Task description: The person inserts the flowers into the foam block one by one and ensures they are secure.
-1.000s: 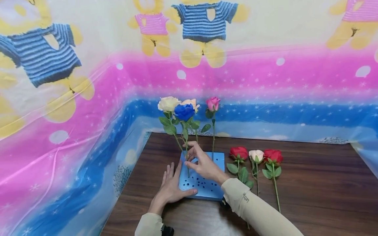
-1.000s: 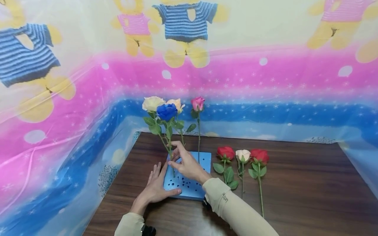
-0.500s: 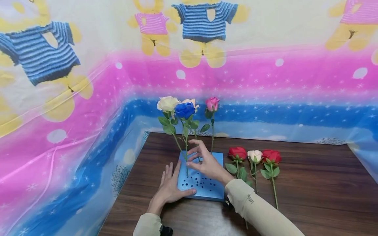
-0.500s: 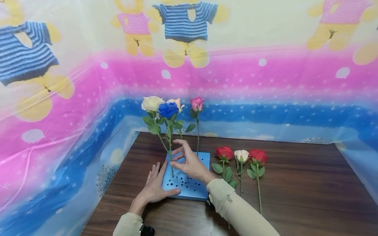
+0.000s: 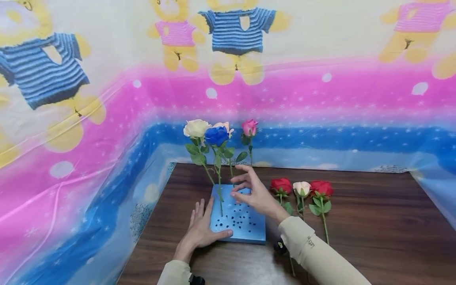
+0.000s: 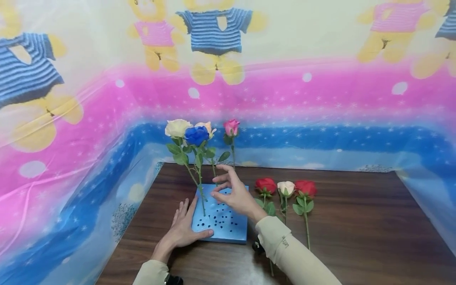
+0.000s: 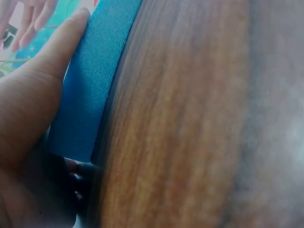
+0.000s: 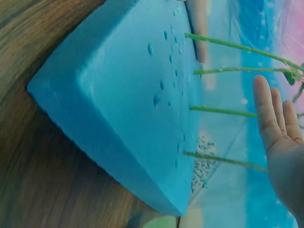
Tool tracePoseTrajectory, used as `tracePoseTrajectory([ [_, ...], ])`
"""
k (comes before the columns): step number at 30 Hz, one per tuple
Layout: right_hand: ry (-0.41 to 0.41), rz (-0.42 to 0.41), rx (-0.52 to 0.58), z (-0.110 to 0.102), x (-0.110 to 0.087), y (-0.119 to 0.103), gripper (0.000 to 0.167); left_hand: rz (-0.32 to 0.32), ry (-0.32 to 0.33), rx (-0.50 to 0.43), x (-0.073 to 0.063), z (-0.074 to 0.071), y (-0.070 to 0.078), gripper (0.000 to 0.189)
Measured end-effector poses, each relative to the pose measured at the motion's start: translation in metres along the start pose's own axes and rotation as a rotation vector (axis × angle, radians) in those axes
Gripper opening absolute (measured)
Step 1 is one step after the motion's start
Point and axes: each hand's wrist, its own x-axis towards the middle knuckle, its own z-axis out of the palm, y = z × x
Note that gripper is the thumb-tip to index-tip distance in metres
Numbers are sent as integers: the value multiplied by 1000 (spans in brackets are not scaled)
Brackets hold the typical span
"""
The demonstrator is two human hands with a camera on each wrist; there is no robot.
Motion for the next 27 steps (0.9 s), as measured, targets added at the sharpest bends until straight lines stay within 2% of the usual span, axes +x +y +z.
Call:
tracePoseTrajectory([
  [7,38,20,47,-20,-8,-7,83,0,7,-3,1,0,-1,136],
  [12,77,14,40,-41,-20,-9,84,7,16,-3,0,1,-2,137],
  [20,136,34,65,-81,-51,-14,89,17,8,-5,-2,2,-3,137],
  [27,177,51,33,-124,-82,-23,92,33,14,-14,-2,0,0,137],
])
